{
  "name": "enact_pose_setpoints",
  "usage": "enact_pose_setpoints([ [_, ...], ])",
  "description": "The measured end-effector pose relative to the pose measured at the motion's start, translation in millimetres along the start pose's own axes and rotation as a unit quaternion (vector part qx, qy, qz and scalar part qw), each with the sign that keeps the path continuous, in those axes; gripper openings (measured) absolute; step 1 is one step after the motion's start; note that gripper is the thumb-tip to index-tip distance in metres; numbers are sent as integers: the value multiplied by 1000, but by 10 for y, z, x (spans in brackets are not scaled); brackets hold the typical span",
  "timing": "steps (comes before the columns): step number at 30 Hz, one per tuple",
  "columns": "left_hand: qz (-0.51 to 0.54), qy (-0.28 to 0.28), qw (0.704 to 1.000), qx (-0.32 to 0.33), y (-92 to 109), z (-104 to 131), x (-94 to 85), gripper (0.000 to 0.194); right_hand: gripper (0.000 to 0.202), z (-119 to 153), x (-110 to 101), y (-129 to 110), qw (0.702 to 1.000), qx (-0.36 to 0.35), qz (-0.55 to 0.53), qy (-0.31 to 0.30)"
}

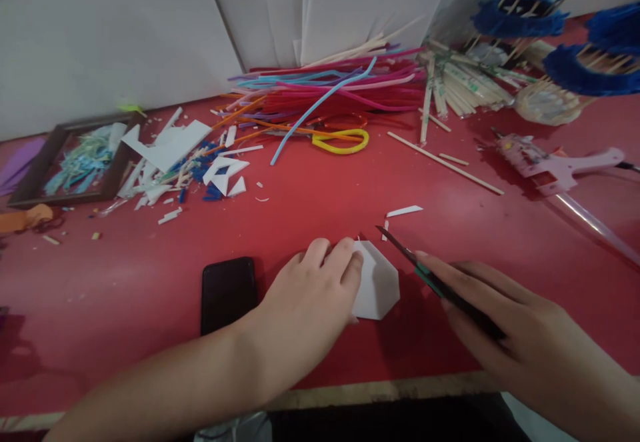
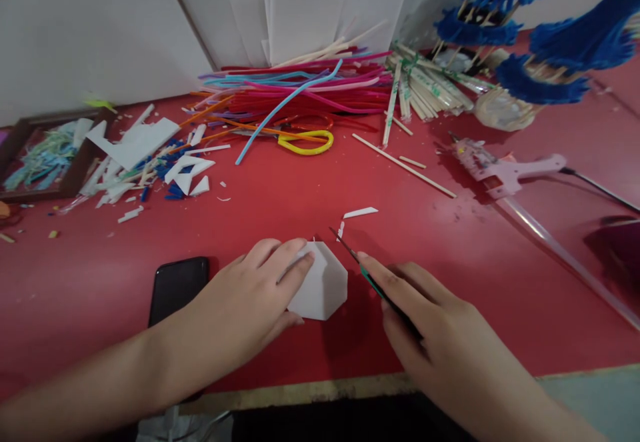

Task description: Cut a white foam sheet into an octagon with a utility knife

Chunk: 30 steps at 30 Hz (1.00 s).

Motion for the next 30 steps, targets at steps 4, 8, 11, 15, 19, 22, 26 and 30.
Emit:
enact_pose_setpoints([
  [4, -13, 45, 999, 18, 14, -5, 29, 50, 45, 7, -14, 43, 1000, 9, 2, 6],
  [8, 0, 68, 997, 29, 13, -20, 67, 43, 46, 9, -7, 83, 1000, 20, -4, -8],
  [11, 21, 79, 995, 57, -7, -8, 97, 41, 46, -11, -10, 91, 1000, 10, 4, -4],
  [15, 43, 76, 993, 85, -41, 41, 69, 34, 49, -55, -8, 77, 999, -8, -7, -35],
  [19, 77, 7, 993, 95, -50, 61, -58, 33, 48, -97, 31, 28, 998, -17, -3, -60],
  [22, 97, -20, 990, 97, -44, 54, -119, 41, 49, -108, 71, -7, 997, -29, 5, -66],
  [26, 70, 1, 993, 91, -37, 15, -76, 38, 49, -57, 88, -21, 997, -36, 14, -64],
  [30, 35, 29, 995, 93, -20, -19, -9, 26, 51, 107, 46, 3, 998, -27, 17, -53],
])
Point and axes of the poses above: each hand's wrist, its own z-axis away from the middle knuckle, its own x-axis out of the palm, y = z × x, the point moved 2 cm from there along -z, towards the middle knuckle, and after that the axes turned 11 degrees about x, right-handed, at the moved point
